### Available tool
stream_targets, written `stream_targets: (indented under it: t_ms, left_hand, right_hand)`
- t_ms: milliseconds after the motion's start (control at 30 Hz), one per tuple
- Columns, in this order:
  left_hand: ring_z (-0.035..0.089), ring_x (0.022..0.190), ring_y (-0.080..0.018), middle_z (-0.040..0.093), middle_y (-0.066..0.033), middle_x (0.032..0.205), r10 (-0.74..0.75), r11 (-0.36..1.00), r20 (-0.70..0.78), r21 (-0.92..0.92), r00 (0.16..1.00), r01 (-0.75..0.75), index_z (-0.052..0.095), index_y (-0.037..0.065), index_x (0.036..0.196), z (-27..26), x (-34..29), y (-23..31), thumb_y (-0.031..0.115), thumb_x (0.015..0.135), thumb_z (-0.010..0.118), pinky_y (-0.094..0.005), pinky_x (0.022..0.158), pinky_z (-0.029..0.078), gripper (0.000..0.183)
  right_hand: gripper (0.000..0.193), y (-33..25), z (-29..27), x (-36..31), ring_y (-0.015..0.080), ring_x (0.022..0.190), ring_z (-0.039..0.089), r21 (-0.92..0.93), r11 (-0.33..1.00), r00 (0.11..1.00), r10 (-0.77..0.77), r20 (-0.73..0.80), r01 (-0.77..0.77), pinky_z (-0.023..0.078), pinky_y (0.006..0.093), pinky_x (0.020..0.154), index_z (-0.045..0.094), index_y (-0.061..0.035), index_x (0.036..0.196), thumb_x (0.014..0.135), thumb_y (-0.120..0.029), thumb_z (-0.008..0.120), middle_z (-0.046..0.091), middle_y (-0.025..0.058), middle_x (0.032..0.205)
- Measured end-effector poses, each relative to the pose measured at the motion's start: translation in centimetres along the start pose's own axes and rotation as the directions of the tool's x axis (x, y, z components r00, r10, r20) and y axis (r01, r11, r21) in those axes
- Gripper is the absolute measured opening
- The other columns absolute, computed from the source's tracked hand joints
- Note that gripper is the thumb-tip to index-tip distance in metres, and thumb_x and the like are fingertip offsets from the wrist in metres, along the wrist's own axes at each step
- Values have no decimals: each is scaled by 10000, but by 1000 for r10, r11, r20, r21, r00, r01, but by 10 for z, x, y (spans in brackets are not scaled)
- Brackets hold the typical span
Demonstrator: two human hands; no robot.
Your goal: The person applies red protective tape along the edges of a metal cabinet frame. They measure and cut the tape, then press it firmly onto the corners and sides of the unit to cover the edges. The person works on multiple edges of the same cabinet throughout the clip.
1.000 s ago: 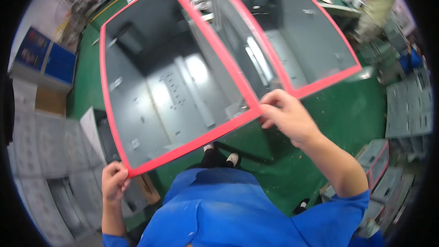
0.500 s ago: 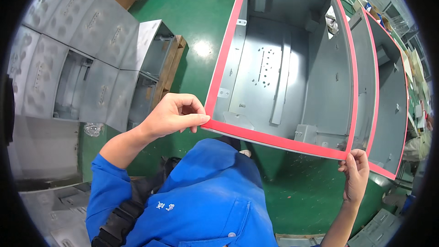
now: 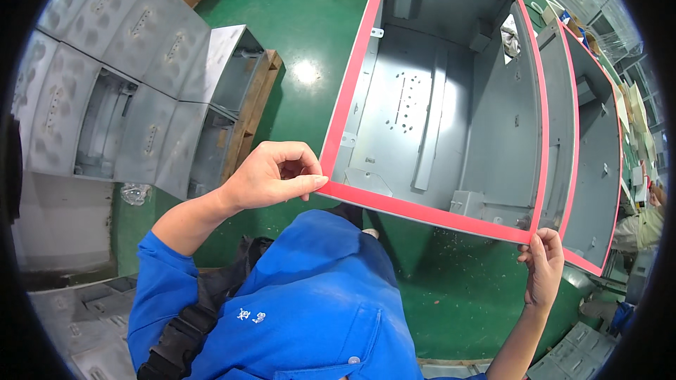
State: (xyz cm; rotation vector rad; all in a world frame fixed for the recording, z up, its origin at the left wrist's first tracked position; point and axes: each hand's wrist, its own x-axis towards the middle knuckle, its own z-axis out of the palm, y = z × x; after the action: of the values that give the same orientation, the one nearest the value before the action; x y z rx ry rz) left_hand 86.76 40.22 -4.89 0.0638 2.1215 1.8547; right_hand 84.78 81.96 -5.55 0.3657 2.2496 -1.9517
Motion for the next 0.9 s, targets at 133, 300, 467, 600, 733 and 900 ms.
stream_targets:
  t_ms: [133,300,467,600,733,900]
  left_hand:
    - [543,587,-52,567,-7,695,18,1000,2,2,1000,-18,574,29,766,0,0,-2,84,798,615,-173,511,415,76]
    - [544,582,-50,567,-8,690,71,994,-11,79,997,-70,578,30,757,0,0,-2,81,795,614,-171,503,408,73]
    - [524,580,-39,567,3,689,153,973,-36,182,988,-144,585,35,738,1,0,-7,72,780,622,-171,490,395,67]
    - [496,576,-28,568,12,688,228,941,-54,270,972,-205,588,46,724,1,0,-4,69,761,636,-170,474,376,64]
    - [511,560,-77,556,-21,653,249,923,-78,321,965,-212,568,18,676,4,-2,1,41,743,622,-211,517,429,88]
    - [472,586,-16,534,17,698,146,962,-150,251,978,-105,536,49,826,5,-5,-4,71,743,664,-155,471,352,154]
  right_hand:
    - [95,-1,1,-1,53,638,502,-7,1000,1000,-5,-10,5,432,160,536,492,-40,902,854,-102,545,516,6,764]
    - [99,0,0,0,53,630,502,-1,1000,1000,-4,1,4,432,158,537,492,-40,902,852,-105,548,517,7,755]
    - [99,-2,2,-1,51,626,501,-1,1000,1000,4,3,-4,430,158,536,491,-42,901,852,-107,549,520,8,744]
    - [101,0,0,0,52,630,502,0,1000,1000,6,-4,-6,429,161,539,491,-43,903,852,-109,549,521,7,751]
    - [104,1,-1,0,54,656,506,-1,1000,1000,1,12,-1,426,160,541,494,-44,912,852,-108,549,519,2,771]
    - [96,6,-2,0,60,683,509,7,1000,1000,-12,-8,12,422,162,541,498,-50,914,853,-108,545,520,-1,786]
